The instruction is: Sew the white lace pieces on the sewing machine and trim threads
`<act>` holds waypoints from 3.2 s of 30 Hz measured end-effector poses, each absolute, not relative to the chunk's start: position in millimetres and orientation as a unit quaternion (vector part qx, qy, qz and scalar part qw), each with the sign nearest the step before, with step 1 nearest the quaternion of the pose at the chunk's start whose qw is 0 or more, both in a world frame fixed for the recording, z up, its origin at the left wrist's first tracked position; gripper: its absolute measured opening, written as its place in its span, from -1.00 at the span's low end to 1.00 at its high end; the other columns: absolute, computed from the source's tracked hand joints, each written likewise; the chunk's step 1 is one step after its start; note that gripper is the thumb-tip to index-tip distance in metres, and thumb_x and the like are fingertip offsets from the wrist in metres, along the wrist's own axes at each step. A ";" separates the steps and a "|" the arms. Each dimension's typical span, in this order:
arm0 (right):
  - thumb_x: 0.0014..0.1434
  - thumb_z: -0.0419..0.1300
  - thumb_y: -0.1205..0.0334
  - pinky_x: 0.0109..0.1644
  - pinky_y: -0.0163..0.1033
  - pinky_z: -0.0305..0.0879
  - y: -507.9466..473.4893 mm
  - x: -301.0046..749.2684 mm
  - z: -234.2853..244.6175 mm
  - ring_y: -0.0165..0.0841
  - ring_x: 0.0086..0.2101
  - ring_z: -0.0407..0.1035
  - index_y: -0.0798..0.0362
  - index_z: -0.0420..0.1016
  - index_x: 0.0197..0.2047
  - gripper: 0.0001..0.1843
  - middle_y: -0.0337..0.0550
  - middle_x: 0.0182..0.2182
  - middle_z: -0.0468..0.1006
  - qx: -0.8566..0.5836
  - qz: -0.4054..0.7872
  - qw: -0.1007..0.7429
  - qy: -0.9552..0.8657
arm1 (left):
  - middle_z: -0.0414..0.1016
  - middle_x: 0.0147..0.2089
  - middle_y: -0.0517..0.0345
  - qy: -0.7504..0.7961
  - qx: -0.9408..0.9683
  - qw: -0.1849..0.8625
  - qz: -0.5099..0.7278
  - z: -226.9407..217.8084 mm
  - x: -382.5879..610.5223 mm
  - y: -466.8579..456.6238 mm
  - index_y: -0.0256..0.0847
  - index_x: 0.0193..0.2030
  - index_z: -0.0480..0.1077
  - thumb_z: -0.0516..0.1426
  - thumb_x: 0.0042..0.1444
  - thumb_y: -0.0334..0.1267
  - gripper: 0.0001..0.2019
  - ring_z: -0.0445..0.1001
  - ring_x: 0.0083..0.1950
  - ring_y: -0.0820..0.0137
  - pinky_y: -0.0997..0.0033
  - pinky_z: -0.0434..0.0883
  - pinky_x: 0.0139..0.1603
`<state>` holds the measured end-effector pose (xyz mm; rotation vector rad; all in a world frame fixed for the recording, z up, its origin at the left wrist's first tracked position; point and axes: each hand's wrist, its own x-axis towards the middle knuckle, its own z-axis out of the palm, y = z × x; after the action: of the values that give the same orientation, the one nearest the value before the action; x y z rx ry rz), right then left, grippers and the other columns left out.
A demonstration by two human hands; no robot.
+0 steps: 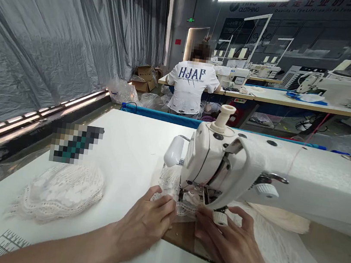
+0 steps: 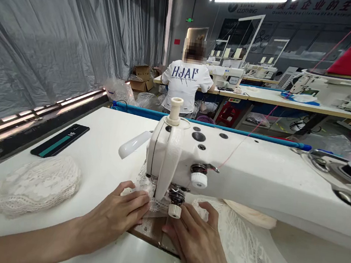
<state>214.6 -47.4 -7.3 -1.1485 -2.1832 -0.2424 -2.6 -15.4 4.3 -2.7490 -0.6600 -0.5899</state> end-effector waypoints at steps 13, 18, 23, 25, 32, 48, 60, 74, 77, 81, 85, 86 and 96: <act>0.39 -0.13 0.20 -0.06 -0.08 0.03 -49.2 209.2 -1.4 -0.38 -0.44 0.41 0.05 0.50 -0.26 -0.61 -0.18 -0.44 0.60 -0.420 -0.110 0.309 -0.846 | 0.47 -0.18 0.09 -0.216 -0.944 0.132 -0.211 1.4 -6.5 -15.1 -0.34 -0.23 0.37 0.01 0.20 -0.52 -0.87 0.39 -0.06 0.37 0.19 0.20 0.03; 0.39 -0.13 0.21 -0.10 -0.11 0.04 -50.0 212.9 1.6 -0.40 -0.49 0.39 0.04 0.47 -0.36 -0.58 -0.21 -0.49 0.58 -0.428 -0.102 0.307 -0.844 | 0.47 -0.23 0.12 -0.224 -0.939 0.135 -0.221 2.9 -6.7 -16.9 -0.33 -0.20 0.36 -0.02 0.24 -0.50 -0.86 0.40 -0.09 0.40 0.22 0.22 0.00; 0.39 -0.15 0.21 -0.11 -0.10 0.05 -50.5 213.7 2.7 -0.40 -0.49 0.38 0.03 0.49 -0.34 -0.57 -0.21 -0.49 0.58 -0.428 -0.115 0.297 -0.846 | 0.46 -0.21 0.11 -0.219 -0.941 0.140 -0.217 1.1 -7.8 -17.0 -0.36 -0.21 0.37 0.01 0.22 -0.51 -0.87 0.39 -0.07 0.39 0.22 0.22 0.03; 0.39 -0.17 0.23 -0.11 -0.10 0.04 -50.1 214.7 1.3 -0.40 -0.47 0.40 0.02 0.50 -0.29 -0.57 -0.21 -0.47 0.59 -0.424 -0.120 0.287 -0.850 | 0.45 -0.22 0.11 -0.220 -0.941 0.143 -0.215 0.1 -8.0 -16.8 -0.38 -0.21 0.38 0.01 0.21 -0.51 -0.87 0.39 -0.06 0.37 0.22 0.22 0.03; 0.39 -0.15 0.24 -0.09 -0.07 0.02 -47.9 223.3 -5.2 -0.35 -0.37 0.49 0.02 0.44 -0.15 -0.67 -0.19 -0.32 0.62 -0.406 -0.136 0.255 -0.867 | 0.45 -0.21 0.11 -0.229 -0.941 0.146 -0.205 -1.0 -8.7 -15.5 -0.34 -0.22 0.38 0.00 0.24 -0.46 -0.86 0.39 -0.07 0.39 0.21 0.21 0.08; 0.33 0.00 0.23 0.01 -0.07 0.00 -47.7 224.6 -10.4 -0.32 -0.19 0.47 -0.02 0.43 -0.05 -0.77 -0.13 -0.18 0.61 -0.404 -0.109 0.295 -0.859 | 0.36 0.10 -0.04 -0.286 -0.939 0.069 -0.177 3.2 -25.3 15.4 -0.29 0.08 0.21 0.00 0.26 -0.11 -0.66 0.29 0.18 0.25 0.04 0.10 0.19; 0.26 0.09 0.09 -0.01 -0.14 0.02 -77.5 187.3 0.3 -0.31 -0.20 0.43 0.01 0.42 -0.17 -0.80 -0.16 -0.24 0.58 -0.346 -0.066 0.294 -0.889 | 0.47 -0.31 0.15 -0.324 -0.924 0.003 -0.201 21.9 -50.1 -54.1 -0.27 -0.17 0.36 -0.01 0.28 -0.19 -0.79 0.39 -0.28 0.40 0.31 0.21 -0.17; 0.32 -0.23 0.43 -0.16 -0.15 0.10 -167.8 110.0 -17.9 -0.35 -0.41 0.38 0.06 0.42 -0.31 -0.58 -0.15 -0.41 0.57 -0.312 -0.058 0.369 -0.873 | 0.53 -0.27 0.04 -0.309 -0.892 0.076 -0.322 -10.9 -71.6 -171.5 -0.36 -0.19 0.40 -0.08 0.23 -0.48 -0.77 0.41 -0.29 0.39 0.33 0.22 -0.20; 0.29 -0.12 0.30 -0.35 -0.25 0.10 -182.9 126.4 4.7 -0.40 -0.53 0.23 0.03 0.36 -0.39 -0.70 -0.25 -0.55 0.42 -0.352 0.201 0.276 -0.872 | 0.49 -0.37 0.12 -0.366 -0.849 -0.241 -0.294 8.6 -72.2 -189.4 -0.28 -0.23 0.42 -0.03 0.21 -0.36 -0.80 0.39 -0.35 0.42 0.41 0.26 -0.27; 0.20 0.09 0.06 -0.53 -0.37 -0.08 -188.2 147.4 30.7 -0.49 -0.56 0.08 0.07 0.31 -0.44 -0.72 -0.35 -0.59 0.21 -0.383 0.586 0.085 -0.709 | 0.33 -0.50 0.25 -0.444 -0.619 -0.629 -0.156 30.3 -71.4 -198.0 -0.30 -0.34 0.39 0.19 0.02 -0.17 -0.79 0.26 -0.47 0.52 0.59 0.18 -0.50; 0.09 0.22 0.08 -0.45 -0.38 -0.02 -189.9 149.2 30.8 -0.48 -0.48 0.08 0.13 0.33 -0.38 -0.73 -0.32 -0.52 0.25 -0.385 0.677 0.096 -0.619 | 0.24 -0.53 0.29 -0.465 -0.574 -0.655 -0.161 24.5 -66.4 -197.7 -0.32 -0.47 0.32 0.23 -0.04 -0.17 -0.76 0.17 -0.48 0.56 0.61 0.13 -0.51; 0.07 0.24 0.09 -0.44 -0.37 -0.01 -191.2 148.5 28.0 -0.47 -0.46 0.11 0.13 0.33 -0.39 -0.73 -0.30 -0.51 0.27 -0.392 0.681 0.109 -0.609 | 0.22 -0.54 0.29 -0.466 -0.576 -0.652 -0.160 21.5 -65.9 -197.3 -0.32 -0.48 0.31 0.22 -0.03 -0.17 -0.75 0.15 -0.48 0.56 0.61 0.11 -0.51; 0.14 0.17 0.08 -0.49 -0.38 -0.06 -196.9 151.2 19.8 -0.49 -0.52 0.06 0.13 0.37 -0.40 -0.74 -0.34 -0.58 0.23 -0.417 0.654 0.141 -0.615 | 0.40 -0.51 0.22 -0.482 -0.579 -0.628 -0.198 20.6 -59.7 -188.9 -0.36 -0.40 0.50 0.28 -0.11 -0.26 -0.82 0.28 -0.46 0.54 0.59 0.21 -0.44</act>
<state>151.2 -196.9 19.8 -1.2045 -1.7768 1.8872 -59.7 -188.9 20.6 -3.3443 -2.7835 -1.1416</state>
